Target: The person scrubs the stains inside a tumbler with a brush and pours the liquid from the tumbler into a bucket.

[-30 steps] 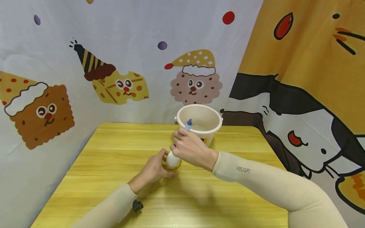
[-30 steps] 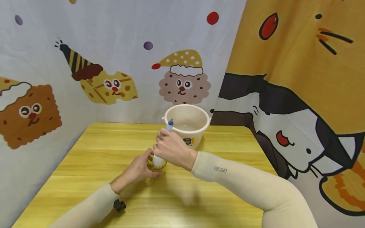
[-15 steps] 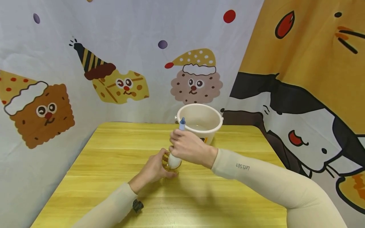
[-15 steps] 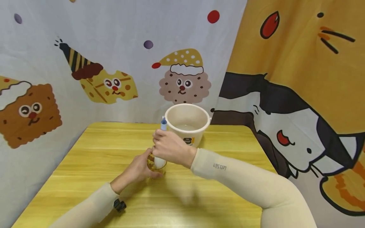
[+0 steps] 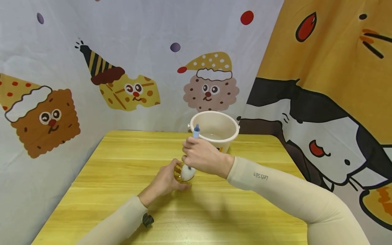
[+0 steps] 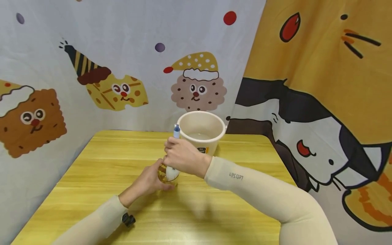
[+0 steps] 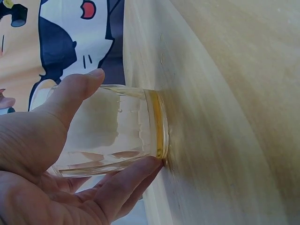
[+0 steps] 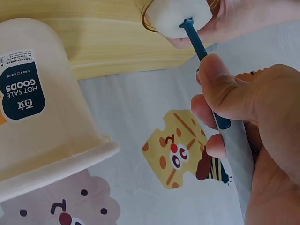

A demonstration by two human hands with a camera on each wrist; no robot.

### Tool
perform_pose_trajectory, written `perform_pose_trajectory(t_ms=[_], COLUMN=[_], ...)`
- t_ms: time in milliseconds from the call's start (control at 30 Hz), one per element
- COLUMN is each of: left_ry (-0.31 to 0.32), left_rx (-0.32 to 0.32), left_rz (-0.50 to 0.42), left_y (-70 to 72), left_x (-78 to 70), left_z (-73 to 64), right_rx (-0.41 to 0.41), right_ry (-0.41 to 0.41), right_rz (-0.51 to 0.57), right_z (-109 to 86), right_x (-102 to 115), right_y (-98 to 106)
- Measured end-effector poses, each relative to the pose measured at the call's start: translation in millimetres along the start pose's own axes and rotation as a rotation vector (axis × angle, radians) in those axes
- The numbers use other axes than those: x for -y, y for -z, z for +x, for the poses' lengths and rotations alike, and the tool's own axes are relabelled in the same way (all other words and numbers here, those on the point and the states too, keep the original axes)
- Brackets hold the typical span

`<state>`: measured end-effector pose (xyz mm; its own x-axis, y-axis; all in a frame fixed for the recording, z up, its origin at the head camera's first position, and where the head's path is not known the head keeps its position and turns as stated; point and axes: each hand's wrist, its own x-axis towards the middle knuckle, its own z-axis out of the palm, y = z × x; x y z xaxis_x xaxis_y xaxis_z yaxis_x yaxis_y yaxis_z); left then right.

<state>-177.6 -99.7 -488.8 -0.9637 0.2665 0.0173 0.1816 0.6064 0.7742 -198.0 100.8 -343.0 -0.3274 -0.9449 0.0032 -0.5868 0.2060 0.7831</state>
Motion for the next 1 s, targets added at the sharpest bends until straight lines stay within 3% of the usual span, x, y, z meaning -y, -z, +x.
perform_pose_trajectory(t_ms=[567, 1000], left_ry=[0.019, 0.011], left_rx=[-0.023, -0.037], left_rz=[0.0, 0.015], left_y=[-1.8, -1.3], left_x=[-1.1, -2.7], left_z=[0.9, 0.6], right_rx=[0.004, -0.036], right_ry=[-0.105, -0.211], right_rz=[0.334, 0.377], right_z=[-6.9, -18.5], right_x=[-5, 7], right_y=[-16, -23])
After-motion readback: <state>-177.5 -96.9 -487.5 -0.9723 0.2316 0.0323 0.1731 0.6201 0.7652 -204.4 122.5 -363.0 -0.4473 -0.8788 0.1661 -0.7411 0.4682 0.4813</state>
